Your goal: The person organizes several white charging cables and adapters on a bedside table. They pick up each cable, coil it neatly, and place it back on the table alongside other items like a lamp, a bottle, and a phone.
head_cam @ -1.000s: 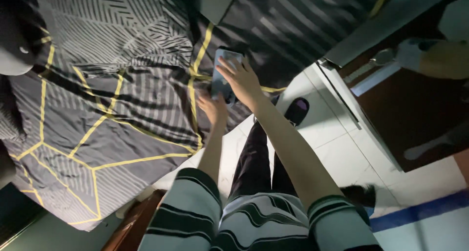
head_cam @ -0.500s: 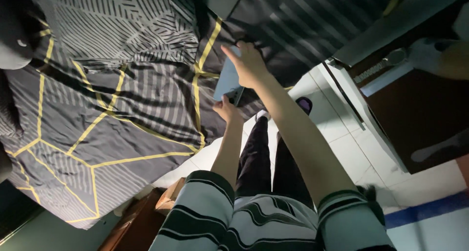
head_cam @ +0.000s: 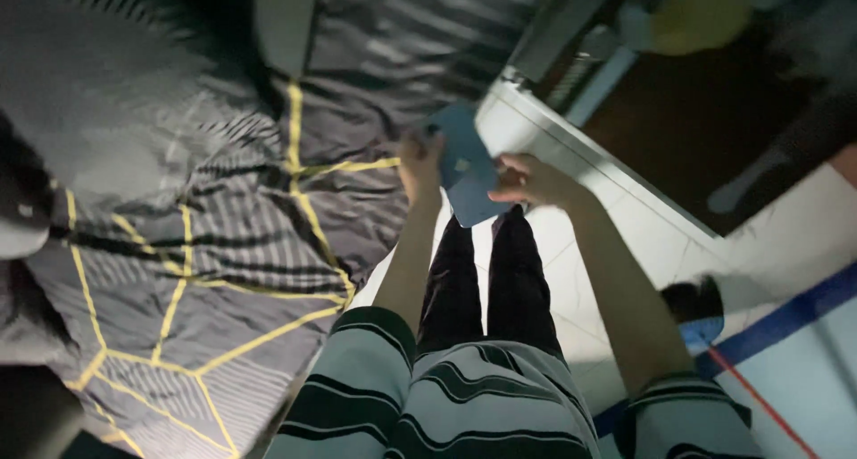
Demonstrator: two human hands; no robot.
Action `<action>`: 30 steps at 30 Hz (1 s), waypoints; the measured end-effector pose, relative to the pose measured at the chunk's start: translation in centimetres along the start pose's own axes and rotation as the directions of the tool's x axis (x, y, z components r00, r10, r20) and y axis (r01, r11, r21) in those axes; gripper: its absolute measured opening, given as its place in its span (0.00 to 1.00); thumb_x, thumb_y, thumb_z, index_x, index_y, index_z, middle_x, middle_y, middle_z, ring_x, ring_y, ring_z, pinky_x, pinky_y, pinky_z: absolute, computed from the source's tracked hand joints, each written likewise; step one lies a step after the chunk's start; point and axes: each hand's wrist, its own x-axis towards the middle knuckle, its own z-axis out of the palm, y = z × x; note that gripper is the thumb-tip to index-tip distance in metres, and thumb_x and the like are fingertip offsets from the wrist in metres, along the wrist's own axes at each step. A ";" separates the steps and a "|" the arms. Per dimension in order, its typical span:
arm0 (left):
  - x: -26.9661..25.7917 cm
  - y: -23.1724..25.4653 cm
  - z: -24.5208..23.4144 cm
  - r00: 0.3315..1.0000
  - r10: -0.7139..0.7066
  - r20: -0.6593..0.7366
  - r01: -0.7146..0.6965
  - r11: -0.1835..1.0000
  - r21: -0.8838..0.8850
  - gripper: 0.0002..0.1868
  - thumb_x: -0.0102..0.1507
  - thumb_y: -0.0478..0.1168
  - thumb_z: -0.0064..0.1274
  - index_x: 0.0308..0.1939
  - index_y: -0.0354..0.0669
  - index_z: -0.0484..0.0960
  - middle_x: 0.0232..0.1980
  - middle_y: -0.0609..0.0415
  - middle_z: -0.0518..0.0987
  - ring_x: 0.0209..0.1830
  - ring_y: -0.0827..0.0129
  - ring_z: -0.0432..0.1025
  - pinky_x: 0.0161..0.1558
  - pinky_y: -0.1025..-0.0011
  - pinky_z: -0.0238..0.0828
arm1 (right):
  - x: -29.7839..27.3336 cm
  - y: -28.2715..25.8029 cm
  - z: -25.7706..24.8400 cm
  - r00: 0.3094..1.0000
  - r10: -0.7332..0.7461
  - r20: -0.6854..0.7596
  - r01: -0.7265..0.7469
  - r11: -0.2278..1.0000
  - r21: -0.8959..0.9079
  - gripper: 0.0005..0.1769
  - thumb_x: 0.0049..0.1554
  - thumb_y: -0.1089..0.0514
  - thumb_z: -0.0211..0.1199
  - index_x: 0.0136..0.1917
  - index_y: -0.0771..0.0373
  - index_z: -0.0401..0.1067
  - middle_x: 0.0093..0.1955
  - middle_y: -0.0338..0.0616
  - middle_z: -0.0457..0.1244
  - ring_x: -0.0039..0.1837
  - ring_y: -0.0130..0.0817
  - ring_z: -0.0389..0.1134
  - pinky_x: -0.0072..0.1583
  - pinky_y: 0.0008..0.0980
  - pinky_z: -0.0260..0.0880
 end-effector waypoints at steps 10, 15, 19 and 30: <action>-12.6 -0.5 13.7 0.714 -0.053 0.698 -0.105 0.978 0.181 0.29 0.62 0.39 0.65 0.66 0.46 0.76 0.53 0.47 0.81 0.53 0.55 0.78 0.55 0.59 0.75 | -8.9 17.3 -1.4 0.759 0.135 -0.637 0.383 0.700 0.603 0.35 0.61 0.58 0.70 0.74 0.65 0.56 0.55 0.58 0.66 0.56 0.50 0.71 0.60 0.54 0.75; -13.4 0.1 17.5 0.697 -0.210 0.686 -0.262 0.816 0.515 0.26 0.65 0.45 0.58 0.66 0.49 0.73 0.54 0.47 0.82 0.52 0.50 0.79 0.53 0.55 0.79 | -9.0 18.9 -5.9 0.687 0.209 -0.695 0.390 0.701 0.597 0.33 0.64 0.56 0.69 0.75 0.64 0.55 0.54 0.51 0.65 0.51 0.44 0.73 0.57 0.49 0.79; -14.8 2.9 19.0 0.726 -0.045 0.687 -0.412 0.771 0.486 0.24 0.63 0.38 0.55 0.62 0.35 0.72 0.50 0.35 0.79 0.44 0.40 0.78 0.47 0.48 0.79 | -7.9 18.2 -8.1 0.691 0.242 -0.681 0.411 0.643 0.646 0.31 0.61 0.54 0.72 0.69 0.62 0.60 0.48 0.45 0.64 0.46 0.38 0.73 0.51 0.43 0.82; -15.5 -1.8 19.6 0.741 0.108 0.663 -0.486 0.767 0.418 0.33 0.64 0.26 0.47 0.74 0.39 0.59 0.60 0.37 0.63 0.52 0.45 0.76 0.48 0.58 0.83 | -3.8 20.2 -8.2 0.326 0.231 -0.917 0.447 0.816 0.365 0.33 0.58 0.59 0.77 0.65 0.72 0.60 0.43 0.57 0.63 0.36 0.49 0.74 0.39 0.45 0.83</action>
